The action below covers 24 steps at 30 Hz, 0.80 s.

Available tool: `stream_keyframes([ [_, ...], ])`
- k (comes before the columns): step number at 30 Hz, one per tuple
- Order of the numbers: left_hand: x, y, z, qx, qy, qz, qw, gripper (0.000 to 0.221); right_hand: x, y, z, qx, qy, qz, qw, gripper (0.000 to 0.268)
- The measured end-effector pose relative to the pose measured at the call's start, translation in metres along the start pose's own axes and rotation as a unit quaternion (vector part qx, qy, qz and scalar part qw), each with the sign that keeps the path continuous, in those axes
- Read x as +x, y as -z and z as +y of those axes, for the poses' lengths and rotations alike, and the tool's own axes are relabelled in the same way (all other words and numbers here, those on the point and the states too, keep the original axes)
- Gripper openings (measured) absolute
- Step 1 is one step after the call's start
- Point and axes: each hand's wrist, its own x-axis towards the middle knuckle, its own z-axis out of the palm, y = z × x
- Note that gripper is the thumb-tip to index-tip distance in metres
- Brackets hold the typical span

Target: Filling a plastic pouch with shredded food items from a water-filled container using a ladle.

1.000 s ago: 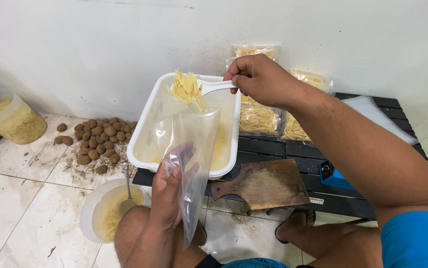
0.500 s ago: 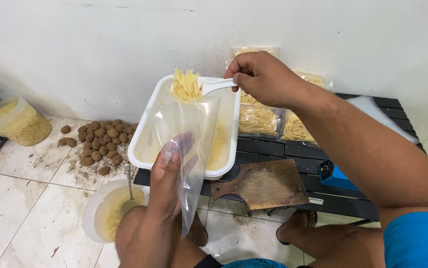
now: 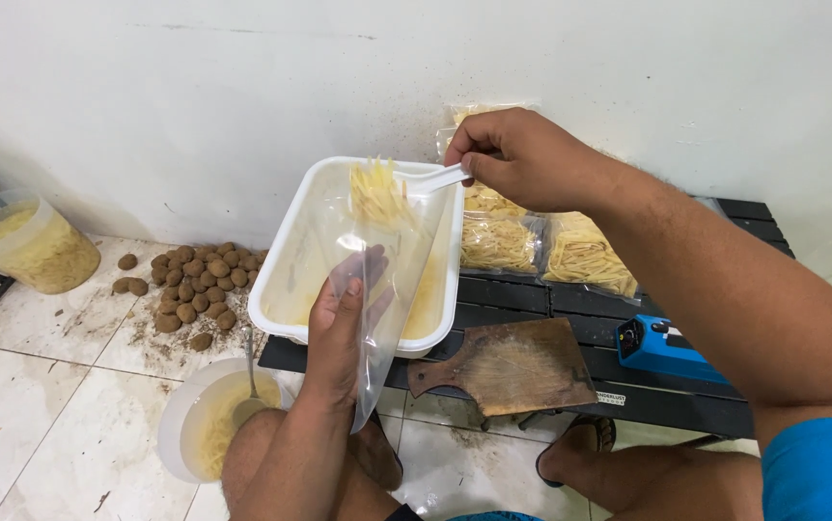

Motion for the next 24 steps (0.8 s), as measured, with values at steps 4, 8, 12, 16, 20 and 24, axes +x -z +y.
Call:
stream_keyframes([
  [4, 0.004, -0.001, -0.005, 0.008, 0.012, -0.004, 1.000, 0.080, -0.001, 0.004, -0.009, -0.038, 0.008, -0.014, 0.999, 0.019],
  [8, 0.017, 0.003, -0.022, -0.007, 0.013, 0.007, 1.000, 0.062, 0.001, 0.004, -0.017, -0.141, 0.058, -0.064, 0.986, 0.016],
  [12, 0.025, -0.002, -0.028, -0.022, 0.006, -0.004, 1.000, 0.052, 0.011, -0.002, -0.018, -0.322, 0.229, -0.063, 0.916, 0.018],
  [16, 0.025, -0.009, -0.017, -0.024, -0.012, 0.001, 1.000, 0.050, 0.012, -0.009, -0.010, -0.448, 0.295, -0.006, 0.844, 0.017],
  [20, 0.020, -0.013, -0.010, 0.005, -0.058, -0.010, 0.998, 0.055, 0.008, -0.009, -0.007, -0.518, 0.396, 0.085, 0.754, 0.016],
  [24, 0.016, -0.015, -0.009, 0.058, -0.113, -0.016, 0.992, 0.049, 0.003, -0.009, -0.010, -0.510, 0.389, 0.083, 0.762, 0.016],
])
